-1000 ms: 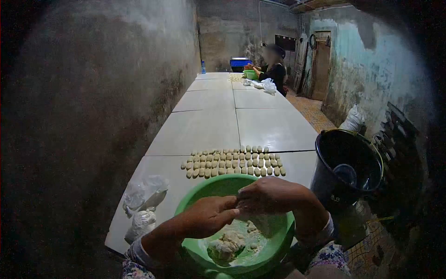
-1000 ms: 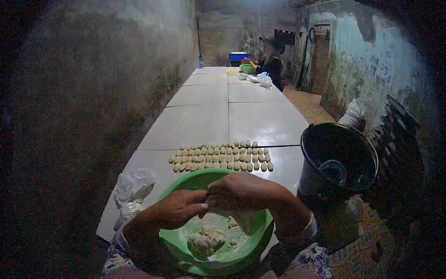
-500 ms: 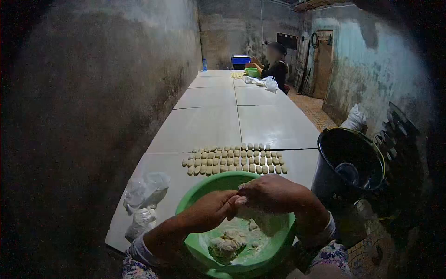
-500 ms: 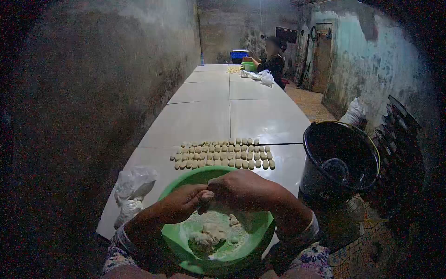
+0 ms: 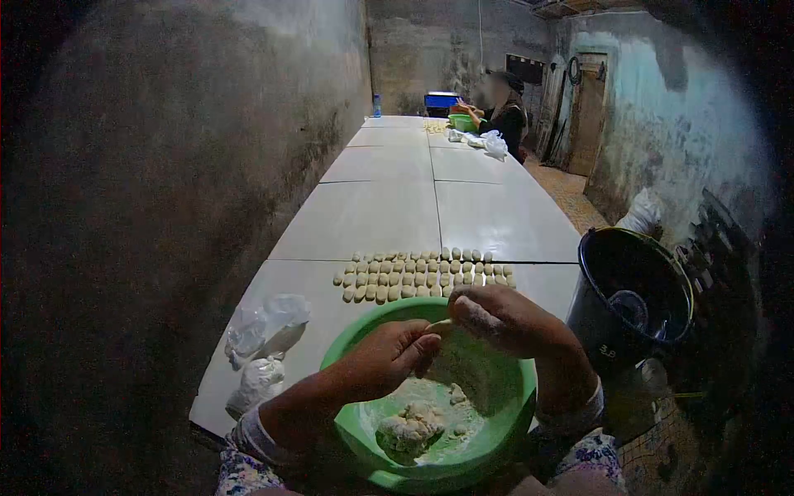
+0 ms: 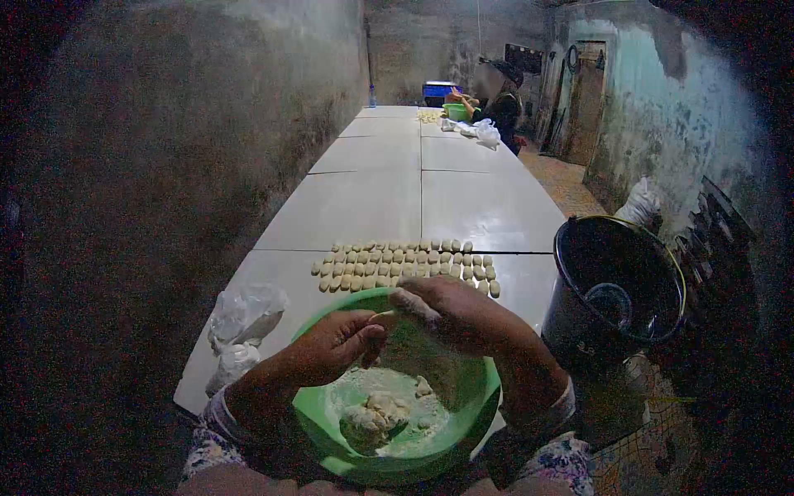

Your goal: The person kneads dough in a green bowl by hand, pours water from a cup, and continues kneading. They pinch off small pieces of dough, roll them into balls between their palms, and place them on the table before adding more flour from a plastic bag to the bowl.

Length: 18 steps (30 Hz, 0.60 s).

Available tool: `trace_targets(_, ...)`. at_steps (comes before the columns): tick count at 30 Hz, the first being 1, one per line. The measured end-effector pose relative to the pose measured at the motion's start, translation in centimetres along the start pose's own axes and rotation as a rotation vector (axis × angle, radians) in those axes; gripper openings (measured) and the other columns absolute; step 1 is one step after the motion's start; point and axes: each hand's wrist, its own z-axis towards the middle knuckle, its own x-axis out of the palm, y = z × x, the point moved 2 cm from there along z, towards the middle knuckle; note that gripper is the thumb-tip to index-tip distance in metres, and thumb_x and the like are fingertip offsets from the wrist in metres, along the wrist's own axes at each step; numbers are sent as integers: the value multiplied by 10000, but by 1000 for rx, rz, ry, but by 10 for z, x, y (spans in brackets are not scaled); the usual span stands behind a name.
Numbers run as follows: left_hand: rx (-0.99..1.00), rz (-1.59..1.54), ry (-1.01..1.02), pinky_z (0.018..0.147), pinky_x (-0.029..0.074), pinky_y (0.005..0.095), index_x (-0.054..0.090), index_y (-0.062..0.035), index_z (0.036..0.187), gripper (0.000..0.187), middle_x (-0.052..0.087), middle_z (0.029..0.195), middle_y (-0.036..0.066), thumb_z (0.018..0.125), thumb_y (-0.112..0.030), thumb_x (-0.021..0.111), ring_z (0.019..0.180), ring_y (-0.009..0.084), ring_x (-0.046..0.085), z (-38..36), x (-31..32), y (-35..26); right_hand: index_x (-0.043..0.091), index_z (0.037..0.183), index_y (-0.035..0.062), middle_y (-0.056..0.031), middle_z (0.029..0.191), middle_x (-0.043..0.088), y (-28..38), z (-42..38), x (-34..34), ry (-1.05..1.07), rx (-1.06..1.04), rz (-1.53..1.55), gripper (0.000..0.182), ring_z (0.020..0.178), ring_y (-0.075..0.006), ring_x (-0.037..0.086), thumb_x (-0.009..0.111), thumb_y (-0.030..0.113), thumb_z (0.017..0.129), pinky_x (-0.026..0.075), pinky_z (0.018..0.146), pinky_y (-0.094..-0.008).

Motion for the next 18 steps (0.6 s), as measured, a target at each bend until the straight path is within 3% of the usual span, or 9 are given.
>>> trace_targets(7, -45, 8, 34, 604, 413, 288, 501, -25, 821, 354, 501, 666, 38, 1007, -305, 389, 625, 125, 483, -1, 2, -6, 585, 982, 24, -224, 865, 627, -8, 5, 11, 70, -101, -31, 349, 804, -402, 610, 429, 335, 968, 458, 731, -457)
trace_targets(12, -72, -270, 37, 595, 407, 277, 493, -45, 808, 396, 498, 670, 27, 1011, -358, 358, 628, 120, 485, -2, 2, -11, 555, 1061, 35, -201, 882, 627, 2, 0, 3, 47, -63, -63, 288, 803, -355, 614, 450, 286, 965, 470, 741, -429)
trace_targets(15, 1, -306, 55, 593, 406, 284, 489, -50, 824, 441, 495, 675, 29, 1002, -423, 334, 623, 124, 478, -1, 0, 1, 565, 1032, 54, -146, 912, 641, 8, -2, 7, -43, -367, 38, 189, 851, -286, 634, 530, 200, 917, 495, 761, -377)
trace_targets(18, 115, -349, 119, 617, 411, 288, 487, -44, 859, 494, 506, 723, 40, 987, -486, 306, 662, 123, 483, -2, 2, 15, 587, 998, 58, -137, 920, 640, 8, 3, 8, 39, -359, -20, 157, 879, -285, 638, 554, 167, 889, 494, 766, -368)
